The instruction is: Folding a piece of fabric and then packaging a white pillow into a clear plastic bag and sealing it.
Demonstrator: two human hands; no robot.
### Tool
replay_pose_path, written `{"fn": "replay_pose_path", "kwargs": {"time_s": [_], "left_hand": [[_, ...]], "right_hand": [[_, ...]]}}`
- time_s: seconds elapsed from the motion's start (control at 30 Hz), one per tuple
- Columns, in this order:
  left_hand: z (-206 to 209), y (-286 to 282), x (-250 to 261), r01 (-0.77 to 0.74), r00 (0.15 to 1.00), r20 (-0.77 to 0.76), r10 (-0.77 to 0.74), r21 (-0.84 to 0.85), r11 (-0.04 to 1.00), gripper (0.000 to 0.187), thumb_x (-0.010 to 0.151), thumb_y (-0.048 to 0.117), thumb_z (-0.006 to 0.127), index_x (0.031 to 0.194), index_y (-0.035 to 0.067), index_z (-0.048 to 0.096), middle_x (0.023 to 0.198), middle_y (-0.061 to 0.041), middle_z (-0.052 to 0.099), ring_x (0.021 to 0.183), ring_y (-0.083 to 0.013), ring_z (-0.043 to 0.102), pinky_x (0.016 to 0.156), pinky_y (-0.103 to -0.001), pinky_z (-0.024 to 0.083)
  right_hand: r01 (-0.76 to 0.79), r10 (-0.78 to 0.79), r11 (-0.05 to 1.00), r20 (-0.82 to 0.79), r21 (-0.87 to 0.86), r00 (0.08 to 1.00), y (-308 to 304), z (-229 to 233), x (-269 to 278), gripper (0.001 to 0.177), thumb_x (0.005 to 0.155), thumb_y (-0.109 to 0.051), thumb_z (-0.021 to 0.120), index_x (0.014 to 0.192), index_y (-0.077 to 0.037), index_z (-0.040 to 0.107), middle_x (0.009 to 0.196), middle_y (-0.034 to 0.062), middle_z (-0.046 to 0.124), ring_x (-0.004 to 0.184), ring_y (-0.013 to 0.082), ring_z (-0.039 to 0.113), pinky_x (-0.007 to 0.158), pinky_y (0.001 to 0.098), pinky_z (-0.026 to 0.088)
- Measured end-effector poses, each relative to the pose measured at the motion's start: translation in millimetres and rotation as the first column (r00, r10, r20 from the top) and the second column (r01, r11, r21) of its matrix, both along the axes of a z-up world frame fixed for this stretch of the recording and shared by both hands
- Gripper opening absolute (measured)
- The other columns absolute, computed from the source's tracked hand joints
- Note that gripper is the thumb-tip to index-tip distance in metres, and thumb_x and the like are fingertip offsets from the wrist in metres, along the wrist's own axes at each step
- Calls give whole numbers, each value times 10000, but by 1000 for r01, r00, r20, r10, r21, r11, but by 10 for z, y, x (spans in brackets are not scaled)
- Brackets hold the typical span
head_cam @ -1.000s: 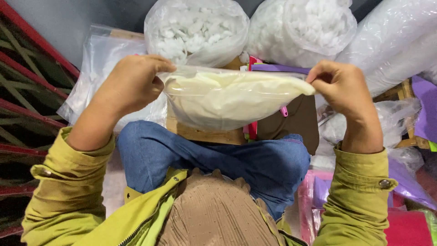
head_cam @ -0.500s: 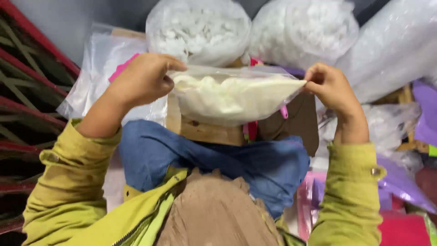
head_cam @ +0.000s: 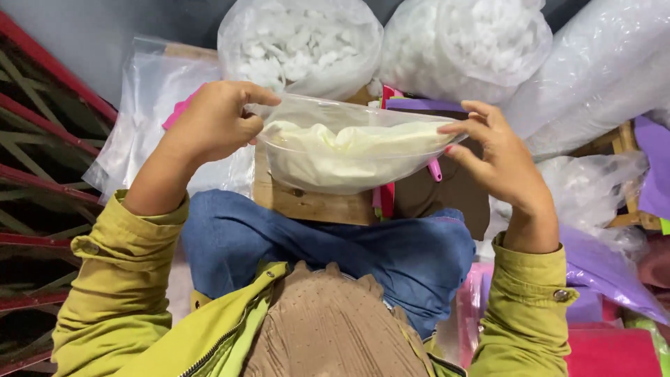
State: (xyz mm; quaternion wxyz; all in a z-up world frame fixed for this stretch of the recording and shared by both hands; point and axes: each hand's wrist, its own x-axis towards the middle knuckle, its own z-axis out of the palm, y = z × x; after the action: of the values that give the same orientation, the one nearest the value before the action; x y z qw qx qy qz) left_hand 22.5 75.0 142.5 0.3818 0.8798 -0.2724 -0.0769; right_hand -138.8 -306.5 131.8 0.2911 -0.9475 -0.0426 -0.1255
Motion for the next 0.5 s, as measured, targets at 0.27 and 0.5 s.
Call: {"fn": "replay_pose_path", "kwargs": {"time_s": [0.27, 0.5], "left_hand": [[-124, -163, -104, -49, 780, 571, -257, 465, 884, 286, 758, 504, 818, 977, 320, 817, 1272, -112, 642, 1059, -397, 651, 754, -458, 568], [-728, -366, 166, -137, 535, 756, -377, 518, 844, 89, 716, 238, 817, 771, 180, 776, 958, -79, 595, 798, -302, 623, 661, -416, 428]], "right_hand": [[67, -41, 844, 61, -532, 997, -7, -401, 161, 194, 995, -430, 662, 1022, -287, 789, 1536, 126, 502, 1342, 404, 537, 1048, 485, 440], [52, 107, 884, 309, -465, 945, 140, -275, 133, 239, 816, -230, 870, 971, -225, 688, 1465, 77, 504, 1294, 315, 596, 988, 447, 483]]}}
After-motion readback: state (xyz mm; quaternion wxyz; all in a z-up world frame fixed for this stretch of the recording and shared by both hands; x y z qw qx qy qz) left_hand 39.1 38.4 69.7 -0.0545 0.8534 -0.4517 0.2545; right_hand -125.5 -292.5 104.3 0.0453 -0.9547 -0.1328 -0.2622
